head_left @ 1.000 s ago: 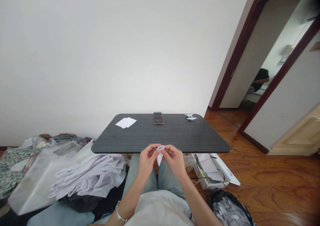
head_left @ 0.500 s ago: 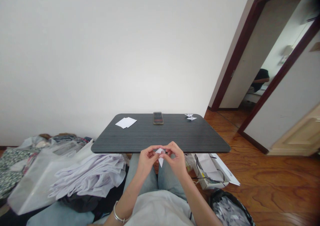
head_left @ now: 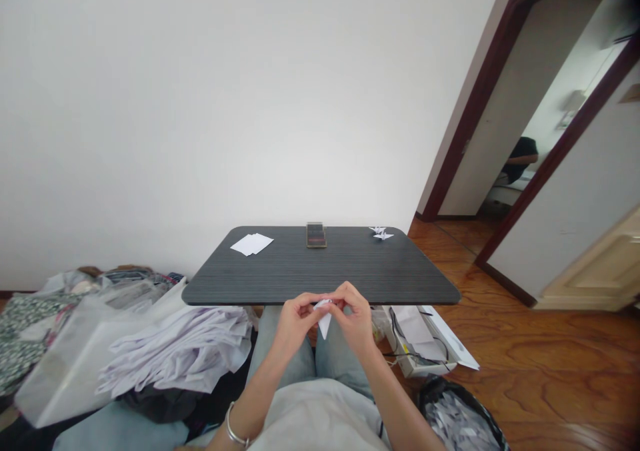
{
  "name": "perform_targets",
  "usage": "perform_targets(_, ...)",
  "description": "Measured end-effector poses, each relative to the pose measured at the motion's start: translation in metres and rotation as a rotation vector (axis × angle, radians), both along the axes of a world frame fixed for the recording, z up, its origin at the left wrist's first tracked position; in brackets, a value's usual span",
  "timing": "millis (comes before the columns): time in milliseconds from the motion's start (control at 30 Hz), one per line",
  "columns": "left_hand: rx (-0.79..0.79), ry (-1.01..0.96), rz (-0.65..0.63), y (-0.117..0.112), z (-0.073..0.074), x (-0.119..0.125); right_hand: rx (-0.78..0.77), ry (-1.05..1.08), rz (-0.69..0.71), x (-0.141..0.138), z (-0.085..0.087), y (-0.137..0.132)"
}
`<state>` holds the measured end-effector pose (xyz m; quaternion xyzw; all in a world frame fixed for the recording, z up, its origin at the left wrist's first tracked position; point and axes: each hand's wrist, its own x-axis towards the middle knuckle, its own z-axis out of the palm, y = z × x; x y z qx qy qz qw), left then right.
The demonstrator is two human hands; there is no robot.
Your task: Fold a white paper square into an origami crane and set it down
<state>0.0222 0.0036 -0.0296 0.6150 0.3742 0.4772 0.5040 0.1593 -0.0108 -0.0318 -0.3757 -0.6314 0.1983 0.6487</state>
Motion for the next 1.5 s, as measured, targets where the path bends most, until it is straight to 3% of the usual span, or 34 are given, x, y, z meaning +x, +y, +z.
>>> perform_targets(867,-0.093,-0.039,-0.114,0.0002,0.0029,-0.0031,-0.11,0.033,0.048,0.0015,0.0047,-0.0004)
perform_targets(1100,-0.037,-0.024,-0.042,0.0005,0.0069,-0.0037,-0.101,0.039,0.052,0.0025,0.0042,0.0002)
perform_targets(1500,-0.185,-0.118,-0.059,0.0008,0.003,-0.0028,-0.124,0.018,0.098,0.0011,0.0067,-0.0012)
